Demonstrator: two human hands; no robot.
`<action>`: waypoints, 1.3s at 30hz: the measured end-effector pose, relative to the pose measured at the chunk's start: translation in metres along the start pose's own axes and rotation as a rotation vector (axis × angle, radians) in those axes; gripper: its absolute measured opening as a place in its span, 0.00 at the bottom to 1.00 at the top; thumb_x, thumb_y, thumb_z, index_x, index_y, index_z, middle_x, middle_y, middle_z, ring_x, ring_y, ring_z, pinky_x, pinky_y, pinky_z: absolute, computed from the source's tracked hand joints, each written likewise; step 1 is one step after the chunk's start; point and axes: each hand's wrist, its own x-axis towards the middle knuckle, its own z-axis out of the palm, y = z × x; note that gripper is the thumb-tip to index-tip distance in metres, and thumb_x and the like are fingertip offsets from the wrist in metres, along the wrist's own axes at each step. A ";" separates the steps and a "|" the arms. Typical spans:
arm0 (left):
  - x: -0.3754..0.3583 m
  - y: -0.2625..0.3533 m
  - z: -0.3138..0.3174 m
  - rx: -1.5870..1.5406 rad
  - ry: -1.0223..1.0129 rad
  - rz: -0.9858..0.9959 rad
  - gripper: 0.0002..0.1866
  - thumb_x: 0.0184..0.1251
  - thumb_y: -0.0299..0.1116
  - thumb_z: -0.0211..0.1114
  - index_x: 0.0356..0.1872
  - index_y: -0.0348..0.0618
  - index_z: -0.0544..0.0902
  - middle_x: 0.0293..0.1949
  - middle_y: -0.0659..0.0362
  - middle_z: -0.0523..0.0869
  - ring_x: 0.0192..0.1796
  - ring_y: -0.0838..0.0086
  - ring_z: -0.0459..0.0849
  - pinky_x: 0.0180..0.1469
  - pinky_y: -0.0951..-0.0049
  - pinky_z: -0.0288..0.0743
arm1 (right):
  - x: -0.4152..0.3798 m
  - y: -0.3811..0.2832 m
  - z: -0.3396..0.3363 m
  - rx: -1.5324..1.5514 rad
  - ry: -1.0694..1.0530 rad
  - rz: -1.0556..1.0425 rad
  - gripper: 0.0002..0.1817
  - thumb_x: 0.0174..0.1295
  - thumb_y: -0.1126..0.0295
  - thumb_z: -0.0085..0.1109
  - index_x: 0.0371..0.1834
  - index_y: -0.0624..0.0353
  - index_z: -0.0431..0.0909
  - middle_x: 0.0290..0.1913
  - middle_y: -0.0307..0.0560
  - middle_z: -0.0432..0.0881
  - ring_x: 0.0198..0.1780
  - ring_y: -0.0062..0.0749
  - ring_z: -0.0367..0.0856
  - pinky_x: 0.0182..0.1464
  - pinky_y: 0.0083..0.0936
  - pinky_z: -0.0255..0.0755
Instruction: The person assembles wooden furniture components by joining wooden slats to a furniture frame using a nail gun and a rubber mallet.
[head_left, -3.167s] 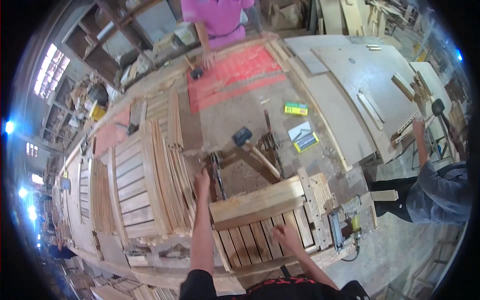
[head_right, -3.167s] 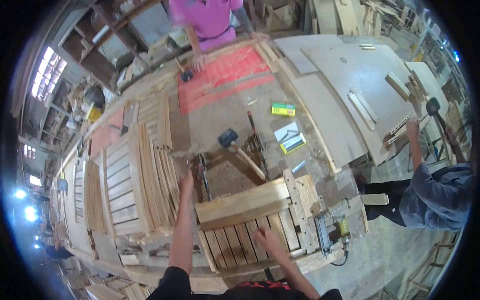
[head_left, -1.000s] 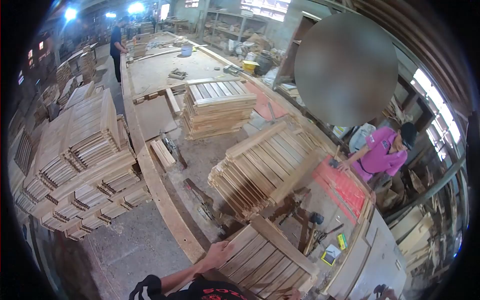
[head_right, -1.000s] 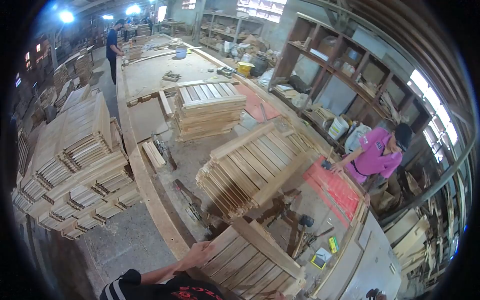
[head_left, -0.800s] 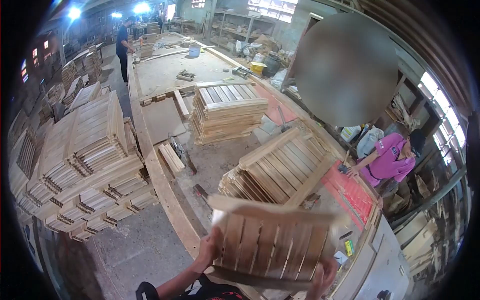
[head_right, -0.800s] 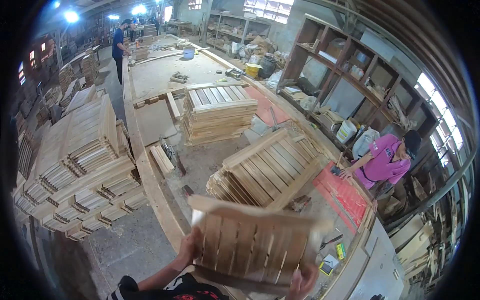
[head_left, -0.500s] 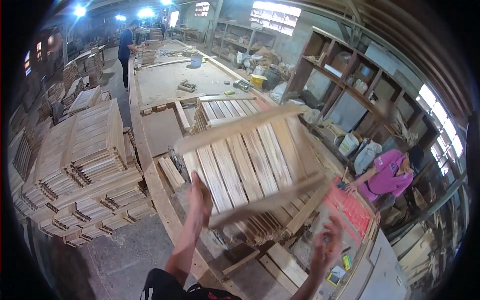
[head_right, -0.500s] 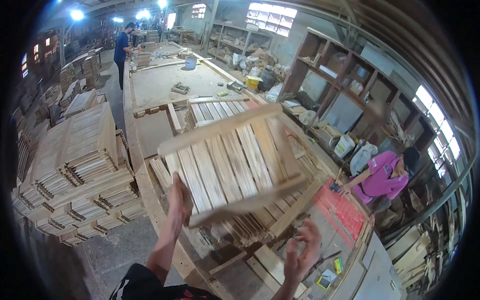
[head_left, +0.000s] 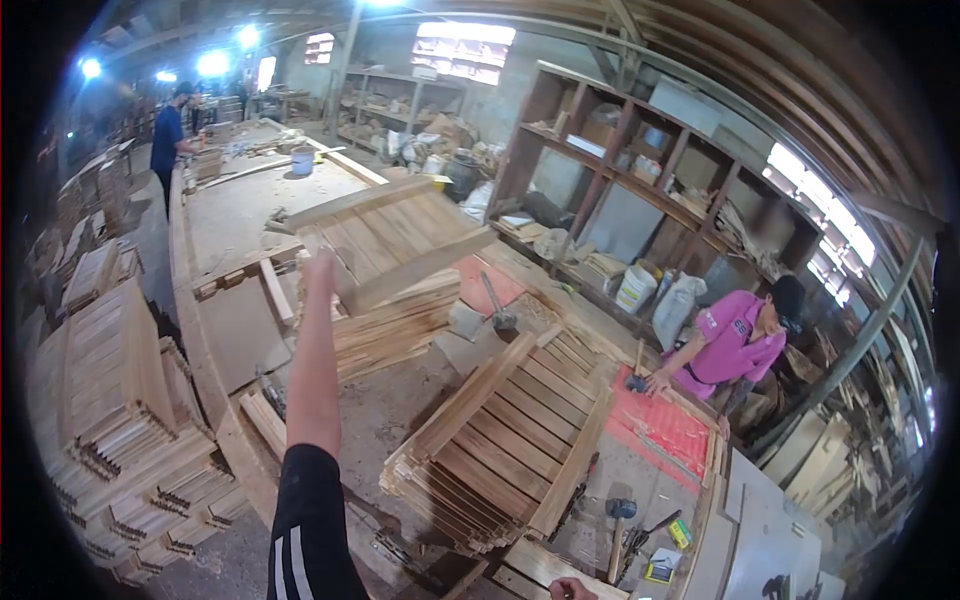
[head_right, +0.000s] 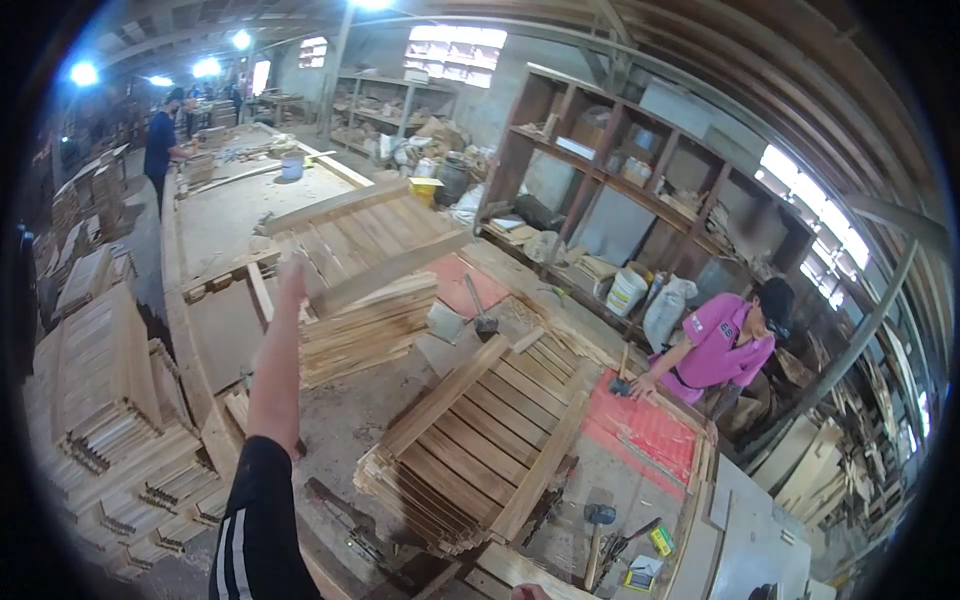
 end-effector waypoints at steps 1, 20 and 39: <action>-0.042 0.024 -0.004 0.299 0.131 -0.047 0.40 0.64 0.61 0.59 0.66 0.38 0.70 0.61 0.41 0.75 0.64 0.50 0.71 0.64 0.47 0.64 | -0.007 0.008 0.001 -0.042 -0.008 0.027 0.14 0.64 0.61 0.62 0.46 0.59 0.83 0.40 0.52 0.86 0.43 0.48 0.85 0.44 0.36 0.77; -0.032 -0.066 0.029 0.995 -0.447 1.024 0.39 0.58 0.62 0.65 0.67 0.48 0.73 0.67 0.40 0.70 0.70 0.38 0.65 0.71 0.48 0.60 | -0.017 0.045 0.037 -0.162 -0.117 0.247 0.12 0.59 0.61 0.62 0.39 0.58 0.85 0.34 0.50 0.87 0.37 0.38 0.86 0.41 0.33 0.77; -0.014 -0.038 0.003 0.901 -0.461 1.121 0.19 0.55 0.43 0.73 0.34 0.36 0.81 0.27 0.45 0.85 0.35 0.44 0.84 0.42 0.52 0.75 | -0.003 0.046 0.053 0.015 -0.075 0.260 0.10 0.59 0.66 0.61 0.38 0.60 0.84 0.31 0.51 0.87 0.35 0.40 0.88 0.39 0.30 0.80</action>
